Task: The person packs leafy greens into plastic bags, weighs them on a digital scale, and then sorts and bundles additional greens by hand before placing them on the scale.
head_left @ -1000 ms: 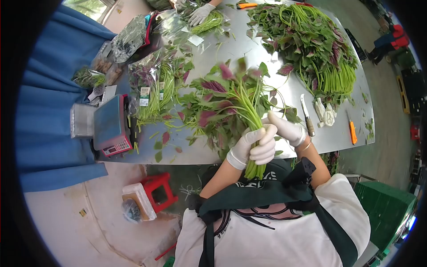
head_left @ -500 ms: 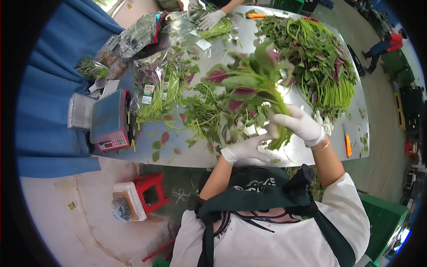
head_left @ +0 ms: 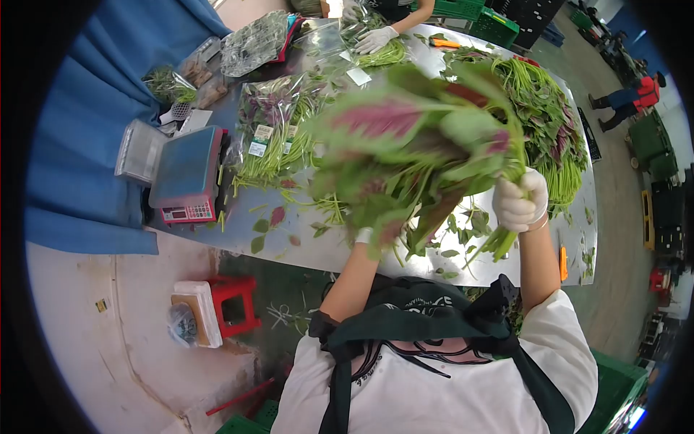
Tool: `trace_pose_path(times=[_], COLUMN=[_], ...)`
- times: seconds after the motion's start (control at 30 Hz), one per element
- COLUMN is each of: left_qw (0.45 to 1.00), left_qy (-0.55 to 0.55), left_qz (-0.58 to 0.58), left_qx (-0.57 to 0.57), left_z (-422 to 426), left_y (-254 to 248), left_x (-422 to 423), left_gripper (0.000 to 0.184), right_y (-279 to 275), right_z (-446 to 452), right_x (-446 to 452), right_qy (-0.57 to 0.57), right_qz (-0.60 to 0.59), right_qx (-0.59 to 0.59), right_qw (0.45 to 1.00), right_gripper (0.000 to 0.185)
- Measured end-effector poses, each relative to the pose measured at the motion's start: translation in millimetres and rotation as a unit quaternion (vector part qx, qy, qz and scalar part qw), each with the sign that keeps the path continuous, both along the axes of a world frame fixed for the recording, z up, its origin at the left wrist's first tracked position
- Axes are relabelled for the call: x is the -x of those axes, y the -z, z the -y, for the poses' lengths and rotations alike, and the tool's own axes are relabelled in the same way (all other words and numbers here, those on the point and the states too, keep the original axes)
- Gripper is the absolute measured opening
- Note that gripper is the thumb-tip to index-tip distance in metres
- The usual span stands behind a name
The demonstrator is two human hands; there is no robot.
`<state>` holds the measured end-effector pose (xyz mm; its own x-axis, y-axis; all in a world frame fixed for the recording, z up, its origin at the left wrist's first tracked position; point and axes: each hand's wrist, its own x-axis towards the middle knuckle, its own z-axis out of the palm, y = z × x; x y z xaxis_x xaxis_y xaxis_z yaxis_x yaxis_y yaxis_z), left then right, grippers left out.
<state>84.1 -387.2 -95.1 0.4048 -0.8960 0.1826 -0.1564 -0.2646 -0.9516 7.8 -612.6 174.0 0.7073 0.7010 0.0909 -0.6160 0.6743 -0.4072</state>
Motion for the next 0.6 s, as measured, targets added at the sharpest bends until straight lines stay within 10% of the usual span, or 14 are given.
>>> trace_pose_path(times=[0.03, 0.1, 0.2, 0.6], left_qw=[0.972, 0.745, 0.571, 0.492], left_qy=[-0.029, -0.07, -0.143, -0.215], left_qz=[0.183, 0.53, 0.65, 0.685], left_qx=[-0.145, -0.4, -0.481, -0.493], left_z=[-0.8, -7.3, -16.1, 0.7], left_y=[-19.8, -66.6, -145.5, -239.8], left_x=[-1.1, -5.8, -13.4, 4.8], left_gripper=[0.051, 0.05, 0.05, 0.048], right_y=[11.0, 36.8, 77.9, 126.4], right_z=[7.8, 23.1, 49.6, 76.9], right_x=[-1.7, -3.3, 1.7, 43.6], right_qy=[-0.029, -0.056, -0.074, -0.034], right_qz=[0.004, 0.018, -0.028, -0.089], right_qx=[-0.047, -0.088, -0.132, -0.183], right_qw=[0.998, 0.994, 0.988, 0.978], right_gripper=[0.02, 0.018, 0.021, 0.03])
